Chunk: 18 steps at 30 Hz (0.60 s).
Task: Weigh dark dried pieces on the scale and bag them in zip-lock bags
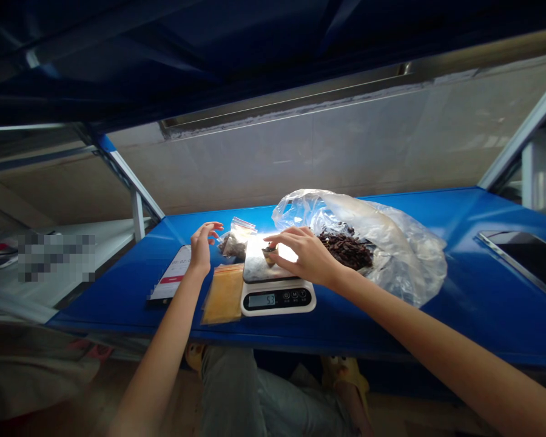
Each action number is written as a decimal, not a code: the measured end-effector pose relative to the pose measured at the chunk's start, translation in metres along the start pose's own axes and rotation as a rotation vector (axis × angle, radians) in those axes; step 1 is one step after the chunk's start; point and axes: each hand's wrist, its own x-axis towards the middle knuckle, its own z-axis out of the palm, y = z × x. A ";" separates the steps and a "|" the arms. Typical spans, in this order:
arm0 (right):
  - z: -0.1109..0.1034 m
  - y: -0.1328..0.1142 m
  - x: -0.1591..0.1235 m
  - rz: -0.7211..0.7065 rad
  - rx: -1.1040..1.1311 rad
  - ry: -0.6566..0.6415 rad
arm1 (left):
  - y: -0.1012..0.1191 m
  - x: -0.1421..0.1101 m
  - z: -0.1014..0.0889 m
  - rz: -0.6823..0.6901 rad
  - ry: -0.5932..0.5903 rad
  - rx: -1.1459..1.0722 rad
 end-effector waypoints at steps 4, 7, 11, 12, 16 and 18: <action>0.001 0.000 -0.002 -0.047 -0.067 0.004 | 0.001 0.000 0.000 0.002 -0.003 -0.004; 0.003 0.002 -0.004 -0.094 -0.119 0.030 | 0.000 0.000 0.000 0.000 -0.003 -0.010; 0.003 0.005 -0.004 -0.128 -0.120 0.043 | -0.001 0.000 -0.001 0.010 -0.002 0.002; 0.003 0.005 -0.004 -0.129 -0.112 0.044 | -0.001 0.001 -0.001 0.012 -0.004 0.006; 0.003 0.005 -0.003 -0.109 -0.100 0.050 | 0.000 0.000 0.000 0.013 -0.010 0.013; 0.003 0.004 -0.003 -0.099 -0.116 0.056 | 0.001 0.000 0.000 0.010 -0.009 0.018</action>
